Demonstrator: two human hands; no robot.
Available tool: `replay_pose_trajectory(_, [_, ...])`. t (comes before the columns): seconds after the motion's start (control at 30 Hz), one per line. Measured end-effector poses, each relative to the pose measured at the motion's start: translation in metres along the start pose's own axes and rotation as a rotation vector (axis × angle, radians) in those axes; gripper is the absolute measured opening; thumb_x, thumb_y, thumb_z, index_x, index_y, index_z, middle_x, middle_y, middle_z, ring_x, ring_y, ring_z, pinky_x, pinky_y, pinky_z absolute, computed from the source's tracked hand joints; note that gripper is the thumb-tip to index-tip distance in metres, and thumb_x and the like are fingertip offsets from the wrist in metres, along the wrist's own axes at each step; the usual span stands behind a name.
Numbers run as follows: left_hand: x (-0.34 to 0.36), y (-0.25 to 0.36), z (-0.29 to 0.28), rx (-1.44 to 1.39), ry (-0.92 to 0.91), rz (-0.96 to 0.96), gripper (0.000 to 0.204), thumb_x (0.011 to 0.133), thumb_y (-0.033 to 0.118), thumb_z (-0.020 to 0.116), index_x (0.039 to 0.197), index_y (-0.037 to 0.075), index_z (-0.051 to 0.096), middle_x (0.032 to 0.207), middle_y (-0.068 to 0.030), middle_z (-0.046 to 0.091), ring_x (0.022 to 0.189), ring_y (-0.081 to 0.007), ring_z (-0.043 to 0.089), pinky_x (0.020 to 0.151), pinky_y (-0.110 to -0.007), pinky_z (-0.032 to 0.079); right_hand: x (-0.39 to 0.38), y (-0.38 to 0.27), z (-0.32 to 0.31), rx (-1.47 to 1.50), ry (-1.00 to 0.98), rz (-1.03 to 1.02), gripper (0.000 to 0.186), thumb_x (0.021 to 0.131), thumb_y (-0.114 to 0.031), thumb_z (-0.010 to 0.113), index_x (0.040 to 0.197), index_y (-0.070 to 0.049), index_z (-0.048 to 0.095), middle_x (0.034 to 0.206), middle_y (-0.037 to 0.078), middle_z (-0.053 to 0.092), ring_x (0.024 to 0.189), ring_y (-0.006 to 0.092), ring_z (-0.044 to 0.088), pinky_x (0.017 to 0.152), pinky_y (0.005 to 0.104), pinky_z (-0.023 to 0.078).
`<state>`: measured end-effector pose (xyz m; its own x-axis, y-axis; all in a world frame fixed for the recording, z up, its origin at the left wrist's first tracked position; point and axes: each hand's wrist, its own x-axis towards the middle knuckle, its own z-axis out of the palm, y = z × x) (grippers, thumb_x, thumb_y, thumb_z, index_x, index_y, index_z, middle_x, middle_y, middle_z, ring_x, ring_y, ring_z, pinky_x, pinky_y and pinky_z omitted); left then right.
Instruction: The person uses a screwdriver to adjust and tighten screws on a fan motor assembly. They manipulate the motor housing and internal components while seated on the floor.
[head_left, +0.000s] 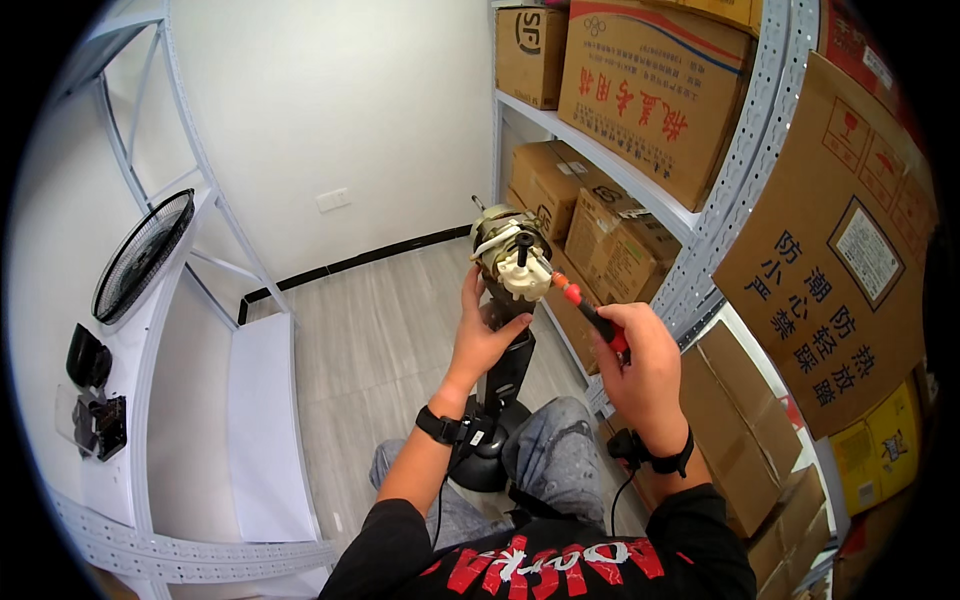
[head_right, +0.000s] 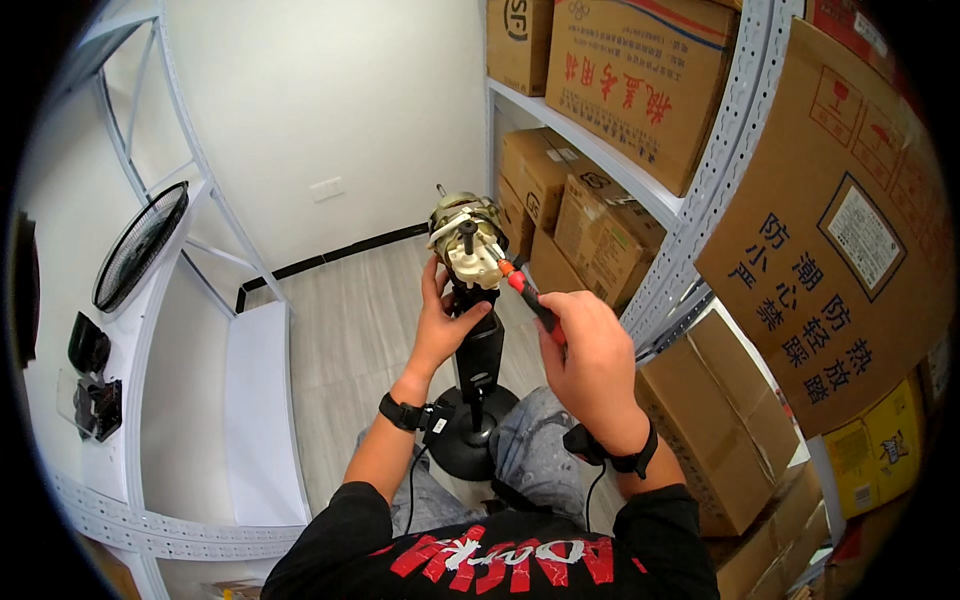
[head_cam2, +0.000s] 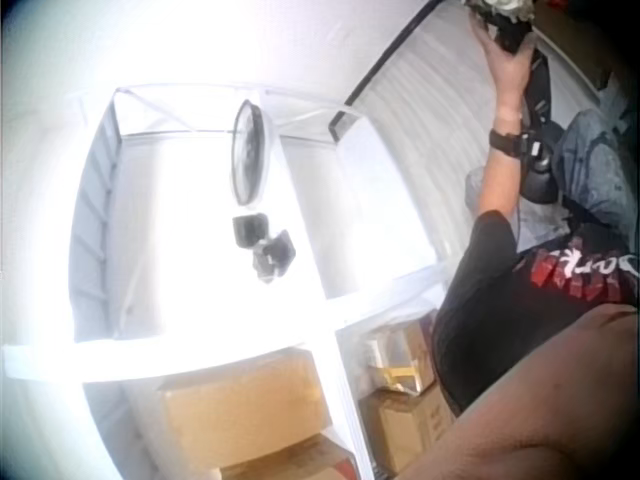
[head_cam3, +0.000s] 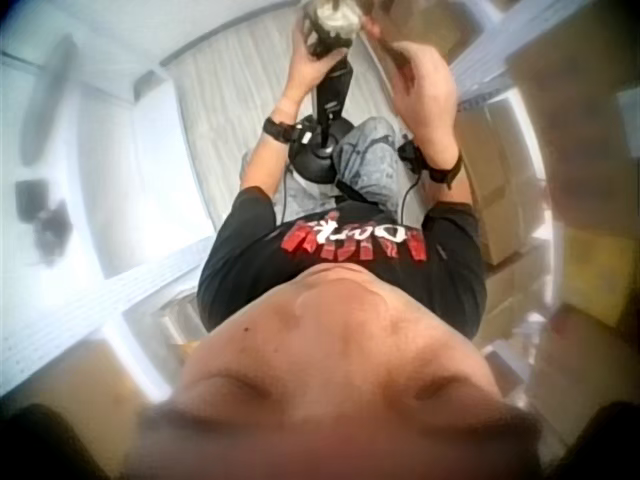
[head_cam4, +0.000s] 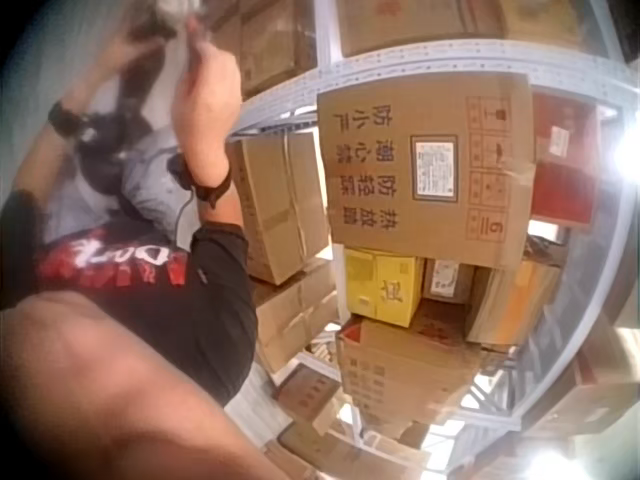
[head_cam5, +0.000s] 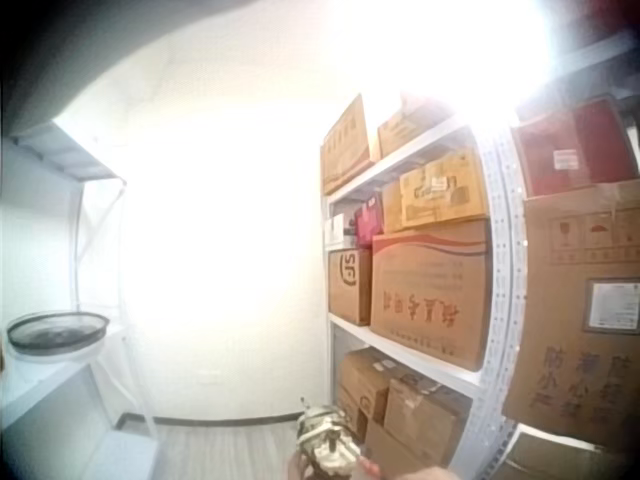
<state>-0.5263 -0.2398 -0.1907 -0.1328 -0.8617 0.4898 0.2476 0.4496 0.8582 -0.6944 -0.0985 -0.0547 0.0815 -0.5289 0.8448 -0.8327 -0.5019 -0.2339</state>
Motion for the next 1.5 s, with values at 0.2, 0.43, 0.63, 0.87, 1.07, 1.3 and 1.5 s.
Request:
replay_pose_trajectory(0.2, [-0.002, 0.001, 0.003, -0.04, 0.034, -0.056, 0.097, 0.084, 0.007, 0.08, 0.152, 0.008, 0.012, 0.135, -0.0231, 0.053, 0.116, -0.0272, 0.061, 0.097, -0.038, 0.05, 0.002, 0.005, -0.003, -0.125, 0.065, -0.028, 0.026, 0.078, -0.011, 0.082, 0.097, -0.004, 0.066, 0.069, 0.009, 0.056, 0.062, 0.0286, 0.058, 0.058, 0.0368, 0.047])
replay_pose_trajectory(0.43, [-0.001, -0.005, 0.003, -0.053, 0.029, -0.032, 0.094, 0.084, 0.006, 0.079, 0.151, 0.007, 0.014, 0.122, -0.0213, 0.062, 0.111, -0.0237, 0.063, 0.095, -0.035, 0.05, 0.002, -0.005, -0.003, -0.085, 0.003, 0.008, 0.025, 0.077, -0.01, 0.081, 0.091, -0.005, 0.062, 0.073, 0.008, 0.056, 0.065, 0.027, 0.058, 0.056, 0.0371, 0.045])
replay_pose_trajectory(0.63, [-0.002, -0.014, -0.003, 0.048, 0.041, -0.102, 0.098, 0.082, 0.008, 0.081, 0.153, 0.007, 0.013, 0.129, -0.0232, 0.057, 0.106, -0.0256, 0.065, 0.092, -0.036, 0.053, 0.001, -0.008, -0.009, -0.154, -0.02, -0.026, 0.023, 0.078, -0.01, 0.08, 0.088, -0.005, 0.061, 0.072, 0.008, 0.056, 0.065, 0.0264, 0.058, 0.055, 0.0369, 0.044])
replay_pose_trajectory(0.87, [-0.001, 0.01, 0.003, 0.074, 0.081, -0.034, 0.106, 0.076, 0.01, 0.086, 0.155, 0.015, 0.015, 0.142, -0.0169, 0.038, 0.121, -0.0316, 0.056, 0.09, -0.04, 0.055, 0.01, -0.013, -0.006, -0.119, 0.051, -0.019, 0.026, 0.078, -0.009, 0.079, 0.096, -0.003, 0.061, 0.08, 0.011, 0.058, 0.07, 0.0265, 0.06, 0.056, 0.037, 0.046])
replay_pose_trajectory(1.07, [0.013, 0.009, -0.004, 0.058, 0.073, -0.067, 0.107, 0.071, 0.008, 0.089, 0.153, 0.016, 0.02, 0.14, -0.0119, 0.037, 0.136, -0.0308, 0.04, 0.096, -0.043, 0.052, 0.003, -0.005, -0.008, -0.112, -0.069, -0.096, 0.026, 0.079, -0.006, 0.077, 0.099, -0.003, 0.061, 0.082, 0.012, 0.059, 0.07, 0.0273, 0.06, 0.057, 0.0374, 0.047])
replay_pose_trajectory(1.3, [0.021, -0.003, -0.014, 0.275, 0.063, 0.139, 0.099, 0.068, 0.012, 0.089, 0.145, 0.01, 0.028, 0.14, -0.0133, 0.032, 0.136, -0.0295, 0.037, 0.109, -0.05, 0.042, 0.006, -0.008, -0.01, -0.132, -0.009, -0.022, 0.025, 0.079, -0.005, 0.077, 0.097, -0.003, 0.06, 0.077, 0.011, 0.058, 0.067, 0.0297, 0.06, 0.06, 0.0376, 0.048])
replay_pose_trajectory(1.5, [0.02, 0.003, -0.006, 0.178, 0.089, 0.133, 0.103, 0.069, 0.007, 0.089, 0.148, 0.012, 0.025, 0.143, -0.0115, 0.037, 0.136, -0.028, 0.04, 0.11, -0.049, 0.039, 0.012, -0.005, -0.011, -0.026, -0.038, 0.031, 0.025, 0.08, -0.006, 0.076, 0.099, -0.004, 0.06, 0.076, 0.01, 0.057, 0.067, 0.0309, 0.06, 0.061, 0.0377, 0.049])
